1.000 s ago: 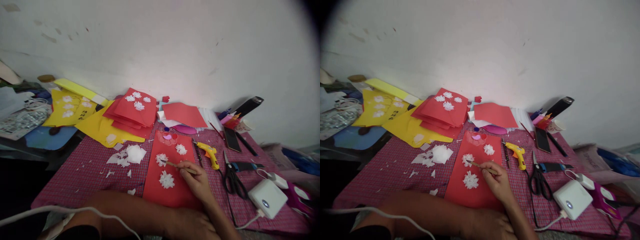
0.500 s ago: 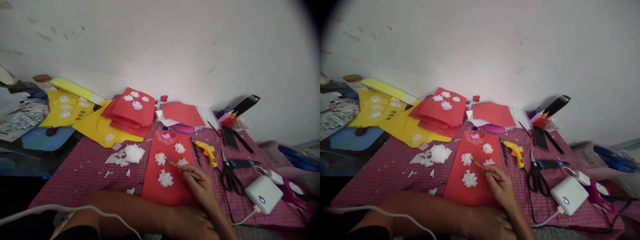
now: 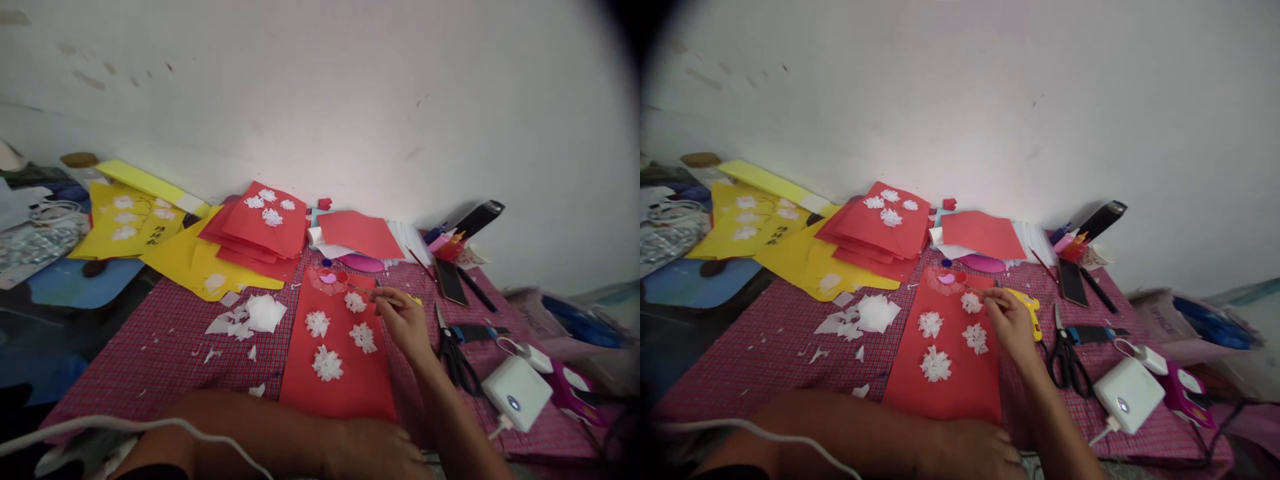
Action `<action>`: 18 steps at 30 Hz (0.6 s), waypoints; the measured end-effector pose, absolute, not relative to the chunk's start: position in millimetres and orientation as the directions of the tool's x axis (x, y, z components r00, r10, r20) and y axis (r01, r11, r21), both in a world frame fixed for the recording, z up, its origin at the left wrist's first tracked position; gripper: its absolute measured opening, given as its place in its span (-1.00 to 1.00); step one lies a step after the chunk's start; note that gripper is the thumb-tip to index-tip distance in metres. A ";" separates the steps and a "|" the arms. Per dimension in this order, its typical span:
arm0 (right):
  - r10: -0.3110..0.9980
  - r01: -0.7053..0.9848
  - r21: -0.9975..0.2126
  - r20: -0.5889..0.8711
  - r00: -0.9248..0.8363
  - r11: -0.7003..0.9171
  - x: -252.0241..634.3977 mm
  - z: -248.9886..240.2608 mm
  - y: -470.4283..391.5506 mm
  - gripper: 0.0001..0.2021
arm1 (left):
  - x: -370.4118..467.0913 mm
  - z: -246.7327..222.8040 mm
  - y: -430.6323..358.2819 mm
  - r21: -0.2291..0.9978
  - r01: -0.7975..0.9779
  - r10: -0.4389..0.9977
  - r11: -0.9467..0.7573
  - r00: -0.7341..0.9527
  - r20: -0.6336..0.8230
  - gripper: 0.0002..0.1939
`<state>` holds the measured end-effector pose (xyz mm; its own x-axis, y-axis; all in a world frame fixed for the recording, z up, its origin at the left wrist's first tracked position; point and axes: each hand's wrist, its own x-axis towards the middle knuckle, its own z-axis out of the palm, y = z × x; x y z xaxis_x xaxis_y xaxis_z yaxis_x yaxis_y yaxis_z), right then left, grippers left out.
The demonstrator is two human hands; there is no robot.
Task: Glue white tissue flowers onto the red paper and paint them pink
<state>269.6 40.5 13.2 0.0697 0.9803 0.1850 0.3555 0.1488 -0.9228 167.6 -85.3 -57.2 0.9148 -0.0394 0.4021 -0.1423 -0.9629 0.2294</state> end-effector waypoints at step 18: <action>0.989 0.370 -0.924 0.131 0.071 0.096 263.9 2.0 78.5 -0.76 | 172.4 -63.9 -87.0 0.248 -0.166 -0.044 -0.954 0.900 0.434 -0.88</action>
